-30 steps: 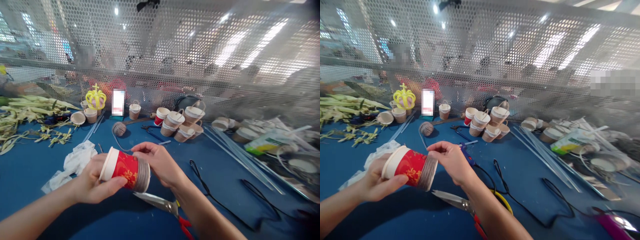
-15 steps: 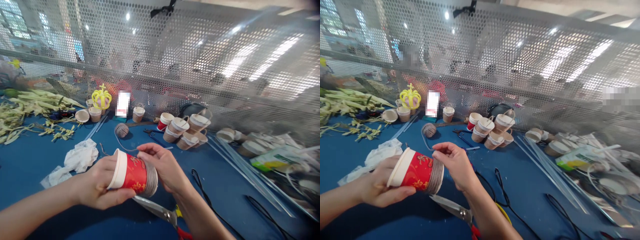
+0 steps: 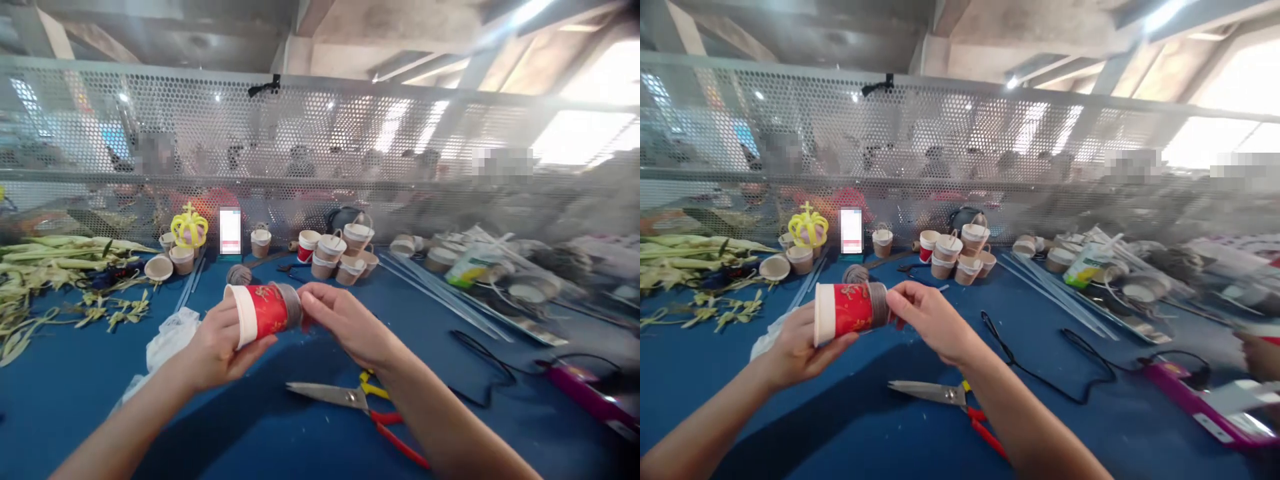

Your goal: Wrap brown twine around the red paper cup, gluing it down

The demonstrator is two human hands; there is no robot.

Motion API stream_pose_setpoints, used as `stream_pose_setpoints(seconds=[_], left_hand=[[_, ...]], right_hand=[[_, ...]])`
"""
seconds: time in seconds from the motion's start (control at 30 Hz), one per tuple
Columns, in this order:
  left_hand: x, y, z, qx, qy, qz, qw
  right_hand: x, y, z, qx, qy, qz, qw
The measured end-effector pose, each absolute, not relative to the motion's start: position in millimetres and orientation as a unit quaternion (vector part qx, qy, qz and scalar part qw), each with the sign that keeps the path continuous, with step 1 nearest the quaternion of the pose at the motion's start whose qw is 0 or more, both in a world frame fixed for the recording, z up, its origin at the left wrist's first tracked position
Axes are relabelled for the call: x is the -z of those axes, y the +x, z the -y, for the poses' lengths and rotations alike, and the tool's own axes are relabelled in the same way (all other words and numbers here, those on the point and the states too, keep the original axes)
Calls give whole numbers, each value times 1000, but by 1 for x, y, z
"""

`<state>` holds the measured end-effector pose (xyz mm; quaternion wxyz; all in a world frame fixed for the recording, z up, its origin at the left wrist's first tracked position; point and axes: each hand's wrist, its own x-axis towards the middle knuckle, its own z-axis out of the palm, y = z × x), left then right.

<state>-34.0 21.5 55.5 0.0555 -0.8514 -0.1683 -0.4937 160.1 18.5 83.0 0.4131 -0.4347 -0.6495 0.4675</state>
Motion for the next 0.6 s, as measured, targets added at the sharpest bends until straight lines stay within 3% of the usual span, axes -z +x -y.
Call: stream_pose_setpoints(seconds=[0.13,0.3,0.4,0.47,0.6], left_hand=[[-58,-37,-18,472,-860,190,-49],[-63,-38,-18,426,-669,328,-513],[-61,-33,-24,460,-499,283,-678],[-58,-29,-26,446,-443,290,-722],[-58,-26,-18,477,-423,325,-699]], right_hand=[[-81,150,-8,-445,-439,628,463],[-77,151,-2,-363,-466,686,425],[-74,154,0,-293,-472,725,407],[-73,155,-1,-285,-473,740,384],[-77,155,-5,-292,-489,721,395]])
